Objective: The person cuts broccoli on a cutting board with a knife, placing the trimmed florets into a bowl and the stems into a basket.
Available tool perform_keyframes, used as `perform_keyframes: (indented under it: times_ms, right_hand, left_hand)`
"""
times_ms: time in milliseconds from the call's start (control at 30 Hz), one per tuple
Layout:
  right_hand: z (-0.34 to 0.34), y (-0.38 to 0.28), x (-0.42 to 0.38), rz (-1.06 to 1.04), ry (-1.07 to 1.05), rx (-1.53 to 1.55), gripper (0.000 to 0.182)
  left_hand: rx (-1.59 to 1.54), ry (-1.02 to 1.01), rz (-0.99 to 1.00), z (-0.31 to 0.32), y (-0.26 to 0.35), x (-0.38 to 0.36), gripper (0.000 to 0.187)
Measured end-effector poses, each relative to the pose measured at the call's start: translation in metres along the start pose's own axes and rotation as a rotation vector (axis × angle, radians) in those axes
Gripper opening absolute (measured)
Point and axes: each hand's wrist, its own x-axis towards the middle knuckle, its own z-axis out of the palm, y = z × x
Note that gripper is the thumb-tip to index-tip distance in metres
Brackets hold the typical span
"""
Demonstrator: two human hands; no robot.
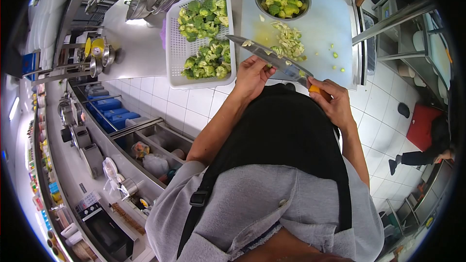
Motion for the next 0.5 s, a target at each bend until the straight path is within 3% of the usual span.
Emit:
perform_keyframes:
  times_ms: [100, 200, 300, 500]
  right_hand:
    - [0.005, -0.001, 0.008, 0.042, 0.004, -0.093, 0.038]
    - [0.025, 0.032, 0.026, 0.005, 0.112, 0.145, 0.035]
    - [0.024, 0.035, 0.033, 0.050, 0.135, 0.067, 0.034]
    - [0.011, 0.022, 0.025, 0.414, -0.071, 0.183, 0.033]
  left_hand:
    - [0.074, -0.059, -0.080, -0.007, -0.008, 0.001, 0.014]
    - [0.079, 0.002, -0.136, 0.002, -0.015, 0.000, 0.013]
    - [0.031, -0.066, -0.112, -0.007, -0.014, 0.004, 0.018]
    - [0.000, -0.007, -0.002, 0.001, 0.007, -0.006, 0.027]
